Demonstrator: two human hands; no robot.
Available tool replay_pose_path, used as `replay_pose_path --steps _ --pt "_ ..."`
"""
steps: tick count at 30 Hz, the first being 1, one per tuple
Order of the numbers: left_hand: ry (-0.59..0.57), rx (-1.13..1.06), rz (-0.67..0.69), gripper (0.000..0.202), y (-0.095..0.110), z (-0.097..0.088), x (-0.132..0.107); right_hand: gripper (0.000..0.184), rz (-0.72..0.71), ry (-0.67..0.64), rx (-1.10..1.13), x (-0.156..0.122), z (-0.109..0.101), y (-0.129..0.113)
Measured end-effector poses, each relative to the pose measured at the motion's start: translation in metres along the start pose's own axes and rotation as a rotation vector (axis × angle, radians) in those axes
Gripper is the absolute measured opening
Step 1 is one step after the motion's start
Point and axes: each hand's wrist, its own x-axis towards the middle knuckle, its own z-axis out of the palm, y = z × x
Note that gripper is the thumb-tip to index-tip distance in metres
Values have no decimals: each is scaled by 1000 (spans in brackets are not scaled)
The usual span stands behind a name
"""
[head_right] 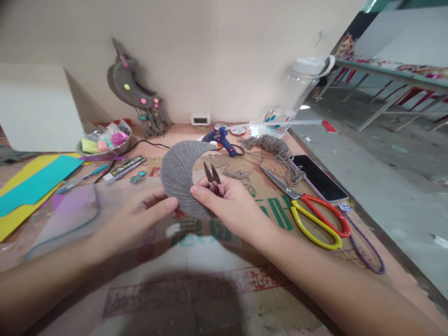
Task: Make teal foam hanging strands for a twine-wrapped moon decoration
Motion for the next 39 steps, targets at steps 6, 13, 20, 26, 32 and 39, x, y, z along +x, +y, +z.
replay_pose_path --steps 6,13,20,26,32,39 --pt "-9 45 -39 22 0 1 -1 31 -17 8 -8 -1 0 -2" --pt "68 76 -14 14 4 1 0 31 -254 12 -218 -7 -5 -1" --pt "203 137 38 13 10 -13 2 28 -674 76 -1038 -11 -25 -17" --pt "199 142 59 15 11 -17 1 26 -810 122 -1206 -7 -24 -14" --pt "175 109 41 16 10 -14 0 26 -848 96 -1231 -7 -19 -13" --pt "156 98 6 15 11 -14 1 26 -866 67 -1236 -6 -21 -13"
